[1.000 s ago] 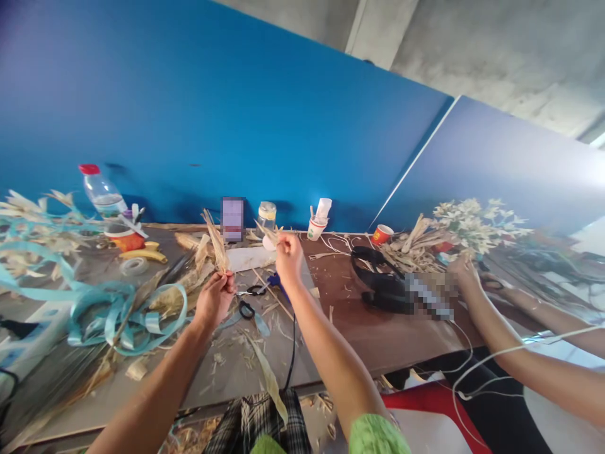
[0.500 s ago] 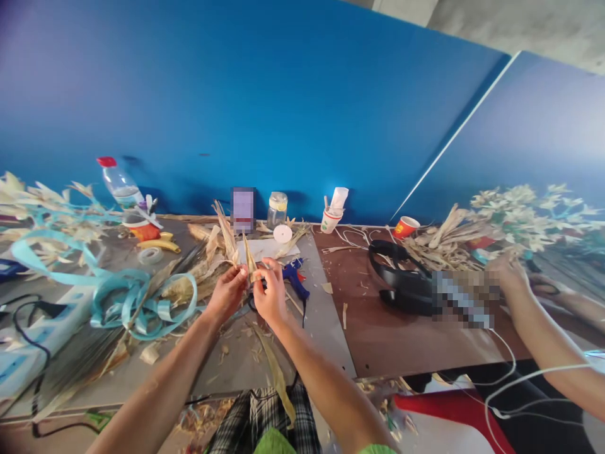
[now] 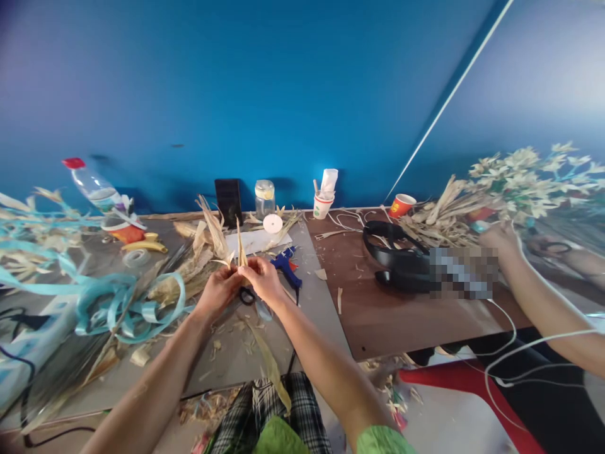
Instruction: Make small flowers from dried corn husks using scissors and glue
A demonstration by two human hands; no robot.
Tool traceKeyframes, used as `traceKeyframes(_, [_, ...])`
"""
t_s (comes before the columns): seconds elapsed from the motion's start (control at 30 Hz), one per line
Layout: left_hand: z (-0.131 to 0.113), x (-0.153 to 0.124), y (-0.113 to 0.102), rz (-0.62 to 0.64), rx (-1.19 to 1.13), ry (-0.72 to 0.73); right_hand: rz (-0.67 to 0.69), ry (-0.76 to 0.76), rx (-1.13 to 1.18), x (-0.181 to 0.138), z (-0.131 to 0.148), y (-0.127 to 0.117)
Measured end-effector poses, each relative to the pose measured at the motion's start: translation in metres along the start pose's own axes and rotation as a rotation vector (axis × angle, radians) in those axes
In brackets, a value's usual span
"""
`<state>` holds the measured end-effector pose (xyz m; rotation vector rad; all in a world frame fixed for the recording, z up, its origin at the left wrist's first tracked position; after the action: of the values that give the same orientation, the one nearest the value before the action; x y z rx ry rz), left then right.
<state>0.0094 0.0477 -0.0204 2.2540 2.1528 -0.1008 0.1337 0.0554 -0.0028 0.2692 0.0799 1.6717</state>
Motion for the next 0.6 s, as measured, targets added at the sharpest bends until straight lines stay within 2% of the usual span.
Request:
traceKeyframes(0.07, [0.001, 0.000, 0.005, 0.077, -0.031, 0.014, -0.011, 0.010, 0.032, 0.000, 0.001, 0.000])
traceKeyframes(0.17, [0.000, 0.000, 0.006, 0.120, -0.066, 0.039, -0.047, 0.026, 0.116, 0.000, 0.001, -0.001])
traceKeyframes(0.37, [-0.002, 0.001, 0.000, 0.007, -0.021, 0.075, -0.050, 0.022, 0.131, 0.002, -0.002, -0.003])
traceKeyframes(0.6, [-0.013, -0.005, -0.001, -0.060, 0.109, 0.126, -0.076, 0.041, 0.139, -0.003, 0.000, -0.002])
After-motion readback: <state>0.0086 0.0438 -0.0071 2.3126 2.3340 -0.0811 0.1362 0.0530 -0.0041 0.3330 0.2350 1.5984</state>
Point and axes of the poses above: each hand's wrist, its own x-axis towards the middle knuckle, its own y-axis out of the palm, z = x × y, the point moved 5 cm from there along x, towards the middle knuckle, and after that the axes turned 10 degrees about x, right-handed, at the moved point
